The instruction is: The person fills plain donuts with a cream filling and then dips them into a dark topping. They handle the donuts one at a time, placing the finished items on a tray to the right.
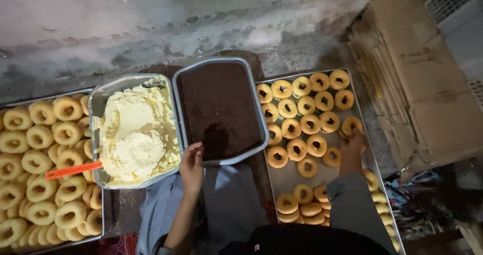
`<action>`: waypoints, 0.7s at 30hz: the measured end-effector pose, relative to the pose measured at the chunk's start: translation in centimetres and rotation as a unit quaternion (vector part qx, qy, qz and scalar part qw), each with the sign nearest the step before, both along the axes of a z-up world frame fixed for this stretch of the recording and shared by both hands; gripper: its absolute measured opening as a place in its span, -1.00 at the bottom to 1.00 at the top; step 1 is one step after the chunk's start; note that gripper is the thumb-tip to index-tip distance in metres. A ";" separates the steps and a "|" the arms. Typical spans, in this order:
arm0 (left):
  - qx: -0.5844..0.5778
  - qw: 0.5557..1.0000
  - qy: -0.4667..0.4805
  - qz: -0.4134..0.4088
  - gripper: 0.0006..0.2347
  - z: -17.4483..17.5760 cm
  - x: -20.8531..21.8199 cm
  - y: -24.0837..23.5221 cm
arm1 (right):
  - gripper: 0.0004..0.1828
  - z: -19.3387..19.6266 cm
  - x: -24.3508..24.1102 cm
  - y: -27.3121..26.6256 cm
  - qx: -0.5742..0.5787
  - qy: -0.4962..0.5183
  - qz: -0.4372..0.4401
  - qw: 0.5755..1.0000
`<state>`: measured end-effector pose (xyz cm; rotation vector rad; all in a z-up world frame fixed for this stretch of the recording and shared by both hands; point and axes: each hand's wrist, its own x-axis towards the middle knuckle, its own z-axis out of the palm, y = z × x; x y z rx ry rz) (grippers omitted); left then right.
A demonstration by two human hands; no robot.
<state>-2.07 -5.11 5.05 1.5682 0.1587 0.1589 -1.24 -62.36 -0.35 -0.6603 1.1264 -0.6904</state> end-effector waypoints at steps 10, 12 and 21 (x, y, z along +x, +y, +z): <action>-0.047 0.999 0.005 0.004 -0.79 0.5 -0.7 0.3 | -0.65 1.4 1.0 -0.4 -0.189 0.150 0.136 0.961; -0.051 0.999 0.008 -0.007 -0.79 0.7 -0.6 0.1 | -0.64 1.8 -1.0 0.7 -0.257 0.243 0.195 0.915; -0.063 0.997 -0.026 -0.036 -0.81 1.6 -2.2 1.2 | -0.60 2.0 -11.2 7.7 -0.389 0.450 0.351 0.723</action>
